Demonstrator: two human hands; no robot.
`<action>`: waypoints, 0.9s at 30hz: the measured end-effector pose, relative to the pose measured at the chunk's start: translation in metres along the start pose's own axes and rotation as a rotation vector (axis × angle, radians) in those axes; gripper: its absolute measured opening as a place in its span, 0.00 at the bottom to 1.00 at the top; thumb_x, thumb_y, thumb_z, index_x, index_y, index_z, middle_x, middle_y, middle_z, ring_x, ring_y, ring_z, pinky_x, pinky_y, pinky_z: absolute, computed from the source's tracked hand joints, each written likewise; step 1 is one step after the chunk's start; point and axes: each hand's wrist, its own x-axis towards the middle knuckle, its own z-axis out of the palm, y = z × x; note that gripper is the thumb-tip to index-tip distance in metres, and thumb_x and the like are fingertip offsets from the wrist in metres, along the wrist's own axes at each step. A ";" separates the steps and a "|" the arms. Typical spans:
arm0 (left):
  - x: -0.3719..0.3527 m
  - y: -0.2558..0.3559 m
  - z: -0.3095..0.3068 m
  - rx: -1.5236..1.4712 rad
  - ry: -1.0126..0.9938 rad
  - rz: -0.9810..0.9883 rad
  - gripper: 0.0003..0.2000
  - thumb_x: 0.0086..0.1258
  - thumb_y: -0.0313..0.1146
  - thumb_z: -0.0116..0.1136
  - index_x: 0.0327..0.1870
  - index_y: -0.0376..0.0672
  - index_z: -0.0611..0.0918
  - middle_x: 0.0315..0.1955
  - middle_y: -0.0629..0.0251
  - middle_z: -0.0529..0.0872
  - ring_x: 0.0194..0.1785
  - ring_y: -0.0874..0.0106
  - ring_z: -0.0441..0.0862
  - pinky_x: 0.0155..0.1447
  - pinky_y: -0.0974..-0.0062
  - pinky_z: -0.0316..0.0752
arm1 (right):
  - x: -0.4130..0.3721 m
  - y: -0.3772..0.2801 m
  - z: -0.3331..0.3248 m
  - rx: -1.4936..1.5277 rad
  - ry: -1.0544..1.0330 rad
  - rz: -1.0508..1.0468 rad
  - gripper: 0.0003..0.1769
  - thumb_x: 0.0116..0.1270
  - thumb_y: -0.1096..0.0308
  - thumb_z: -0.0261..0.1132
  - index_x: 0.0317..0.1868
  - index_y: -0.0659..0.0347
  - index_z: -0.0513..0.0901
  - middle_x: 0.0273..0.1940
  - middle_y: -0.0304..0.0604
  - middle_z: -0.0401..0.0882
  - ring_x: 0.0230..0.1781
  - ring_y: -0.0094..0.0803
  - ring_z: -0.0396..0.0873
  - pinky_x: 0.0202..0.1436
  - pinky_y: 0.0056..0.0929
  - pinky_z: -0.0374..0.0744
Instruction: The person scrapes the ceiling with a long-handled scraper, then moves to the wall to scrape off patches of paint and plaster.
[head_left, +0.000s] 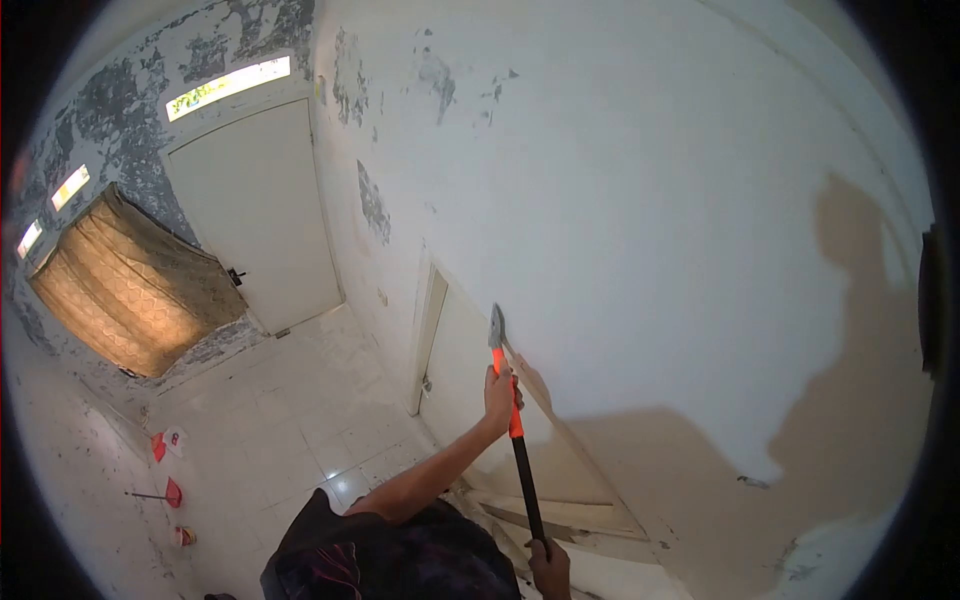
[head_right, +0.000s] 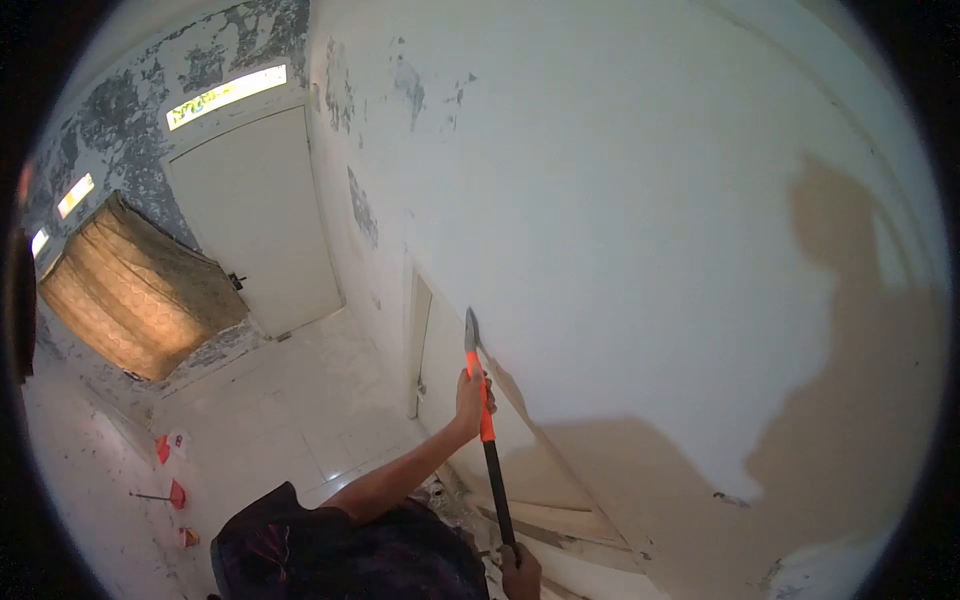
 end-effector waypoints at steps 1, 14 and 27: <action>-0.005 -0.004 -0.003 0.005 0.003 0.001 0.13 0.81 0.47 0.44 0.49 0.47 0.67 0.33 0.67 0.73 0.21 0.74 0.73 0.25 0.71 0.73 | -0.007 0.003 0.003 0.006 -0.002 0.001 0.21 0.78 0.51 0.56 0.46 0.63 0.83 0.25 0.35 0.73 0.22 0.25 0.67 0.27 0.28 0.70; 0.026 0.020 -0.011 -0.013 0.010 0.012 0.13 0.81 0.46 0.45 0.45 0.46 0.67 0.29 0.69 0.72 0.20 0.76 0.70 0.23 0.73 0.72 | 0.020 -0.007 0.024 -0.038 0.035 0.117 0.28 0.76 0.46 0.58 0.55 0.66 0.83 0.42 0.53 0.86 0.39 0.42 0.84 0.42 0.38 0.79; 0.086 0.100 -0.023 0.173 -0.067 0.201 0.15 0.82 0.48 0.42 0.45 0.44 0.64 0.32 0.64 0.74 0.22 0.71 0.77 0.26 0.68 0.78 | 0.083 -0.102 0.035 -0.096 -0.037 0.122 0.21 0.74 0.53 0.58 0.47 0.66 0.81 0.32 0.60 0.82 0.38 0.56 0.84 0.43 0.47 0.77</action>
